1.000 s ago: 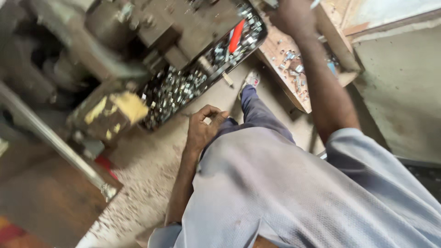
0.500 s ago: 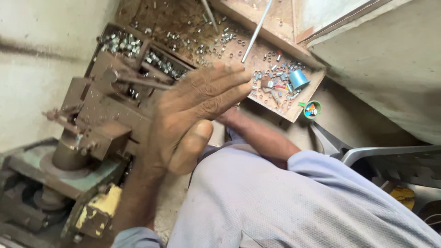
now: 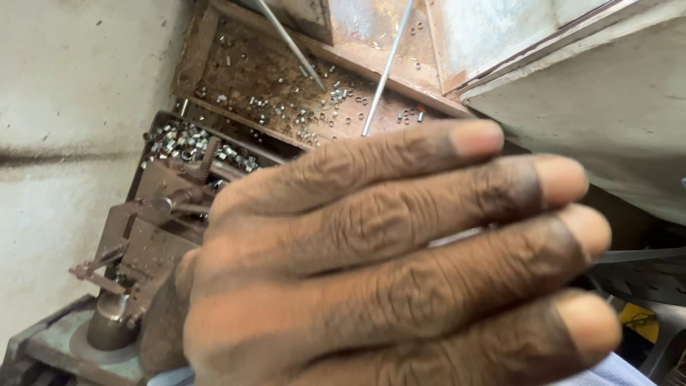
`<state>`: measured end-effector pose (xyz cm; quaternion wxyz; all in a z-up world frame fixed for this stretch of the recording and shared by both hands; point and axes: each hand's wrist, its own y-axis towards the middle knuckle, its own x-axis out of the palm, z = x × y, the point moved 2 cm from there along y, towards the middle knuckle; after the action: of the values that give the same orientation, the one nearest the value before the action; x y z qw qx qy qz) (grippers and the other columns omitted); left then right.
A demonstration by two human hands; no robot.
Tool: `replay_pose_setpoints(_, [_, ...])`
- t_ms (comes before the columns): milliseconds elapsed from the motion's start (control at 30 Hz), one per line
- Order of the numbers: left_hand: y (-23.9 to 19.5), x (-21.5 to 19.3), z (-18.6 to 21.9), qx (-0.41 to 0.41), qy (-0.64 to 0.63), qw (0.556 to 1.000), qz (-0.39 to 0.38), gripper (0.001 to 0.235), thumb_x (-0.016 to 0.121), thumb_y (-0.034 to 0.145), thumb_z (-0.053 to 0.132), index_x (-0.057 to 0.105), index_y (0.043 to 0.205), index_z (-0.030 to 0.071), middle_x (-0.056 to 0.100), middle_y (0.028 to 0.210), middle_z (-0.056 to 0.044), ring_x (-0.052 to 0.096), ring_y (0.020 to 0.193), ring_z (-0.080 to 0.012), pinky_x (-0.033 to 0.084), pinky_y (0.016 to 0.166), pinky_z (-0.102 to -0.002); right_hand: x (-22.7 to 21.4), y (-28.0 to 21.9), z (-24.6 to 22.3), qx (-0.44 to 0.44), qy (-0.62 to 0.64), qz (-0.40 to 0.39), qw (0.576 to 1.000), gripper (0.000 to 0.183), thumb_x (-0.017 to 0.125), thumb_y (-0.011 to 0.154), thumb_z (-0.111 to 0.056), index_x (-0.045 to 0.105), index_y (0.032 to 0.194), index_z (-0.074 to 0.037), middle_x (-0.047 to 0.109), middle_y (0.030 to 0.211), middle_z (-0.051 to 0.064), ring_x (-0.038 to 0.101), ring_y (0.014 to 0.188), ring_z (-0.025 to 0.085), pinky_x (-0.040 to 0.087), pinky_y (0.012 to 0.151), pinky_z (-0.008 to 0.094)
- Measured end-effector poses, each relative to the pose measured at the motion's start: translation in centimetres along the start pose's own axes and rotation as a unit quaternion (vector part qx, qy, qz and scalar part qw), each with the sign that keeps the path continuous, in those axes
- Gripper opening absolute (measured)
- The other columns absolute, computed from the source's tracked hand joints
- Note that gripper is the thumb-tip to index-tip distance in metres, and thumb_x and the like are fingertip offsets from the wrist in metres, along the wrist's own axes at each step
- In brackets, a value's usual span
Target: The person holds an orange handle and rotates a metal wheel to operate a lathe machine, while metal shavings accumulate on the machine's surface.
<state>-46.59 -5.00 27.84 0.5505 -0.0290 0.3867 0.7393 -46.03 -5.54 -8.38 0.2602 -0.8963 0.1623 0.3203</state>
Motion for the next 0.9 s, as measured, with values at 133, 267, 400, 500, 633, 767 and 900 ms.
replay_pose_setpoints(133, [1.6, 0.1, -0.6, 0.014, 0.003, 0.999, -0.034, 0.018, 0.065, 0.102, 0.023, 0.083, 0.106, 0.023, 0.079, 0.108, 0.004, 0.077, 0.113, -0.0145, 0.060, 0.106, -0.038, -0.5, -0.5, 1.4, 0.017, 0.006, 0.003, 1.000, 0.042, 0.070, 0.085, -0.043, 0.075, 0.085, -0.002, 0.071, 0.077, 0.024, 0.071, 0.071, 0.040, 0.056, 0.066, 0.051])
replay_pose_setpoints(267, [1.4, -1.5, -1.0, 0.047, 0.027, 0.996, -0.067, 0.020, 0.064, 0.099, 0.027, 0.083, 0.106, 0.024, 0.077, 0.108, 0.002, 0.075, 0.111, -0.0174, 0.058, 0.103, -0.041, -0.3, -1.6, 2.2, 0.017, 0.011, -0.004, 1.000, 0.046, 0.070, 0.086, -0.047, 0.075, 0.085, -0.002, 0.071, 0.077, 0.024, 0.070, 0.072, 0.040, 0.056, 0.066, 0.051])
replay_pose_setpoints(400, [-1.7, -2.6, -1.2, -0.012, 0.057, 0.995, -0.080, 0.025, 0.061, 0.099, 0.034, 0.082, 0.108, 0.023, 0.078, 0.110, 0.000, 0.079, 0.114, -0.0203, 0.057, 0.111, -0.048, 0.3, -3.1, 2.3, 0.007, 0.011, -0.020, 1.000, 0.050, 0.070, 0.086, -0.051, 0.075, 0.085, -0.002, 0.071, 0.077, 0.024, 0.070, 0.072, 0.040, 0.055, 0.067, 0.051])
replay_pose_setpoints(500, [-6.4, -1.6, -4.3, 0.063, -0.066, 0.993, -0.081, 0.050, 0.051, 0.110, 0.047, 0.072, 0.121, 0.003, 0.074, 0.115, -0.013, 0.075, 0.112, -0.0299, 0.061, 0.106, -0.044, 2.7, -4.6, 0.1, -0.011, 0.003, -0.044, 0.999, 0.053, 0.071, 0.087, -0.055, 0.075, 0.085, -0.002, 0.071, 0.077, 0.024, 0.070, 0.072, 0.040, 0.055, 0.067, 0.051])
replay_pose_setpoints(633, [-15.9, 4.0, -5.5, -0.026, -0.104, 0.990, -0.092, 0.041, 0.057, 0.110, 0.042, 0.074, 0.119, 0.005, 0.076, 0.113, -0.011, 0.074, 0.102, -0.0274, 0.059, 0.096, -0.038, 5.6, -5.6, -0.7, -0.035, -0.026, -0.076, 0.996, 0.057, 0.071, 0.088, -0.059, 0.075, 0.085, -0.002, 0.071, 0.077, 0.024, 0.070, 0.072, 0.040, 0.055, 0.067, 0.051])
replay_pose_setpoints(767, [-27.7, 7.1, -5.6, -0.253, -0.188, 0.946, -0.077, 0.050, 0.046, 0.110, 0.046, 0.077, 0.116, 0.008, 0.079, 0.107, -0.007, 0.077, 0.097, -0.0229, 0.060, 0.094, -0.037, 6.8, -4.2, 0.9, -0.049, -0.115, -0.076, 0.989, 0.060, 0.071, 0.090, -0.061, 0.074, 0.084, -0.001, 0.070, 0.075, 0.024, 0.070, 0.070, 0.040, 0.055, 0.066, 0.051])
replay_pose_setpoints(900, [-38.7, 7.7, -4.2, -0.370, -0.366, 0.854, -0.006, 0.069, 0.031, 0.112, 0.058, 0.073, 0.122, 0.004, 0.074, 0.128, -0.012, 0.066, 0.129, -0.0277, 0.047, 0.118, -0.040, 6.9, -4.5, 1.5, -0.056, -0.163, -0.038, 0.984, 0.057, 0.070, 0.094, -0.057, 0.075, 0.083, -0.001, 0.069, 0.071, 0.024, 0.069, 0.062, 0.039, 0.055, 0.061, 0.052])
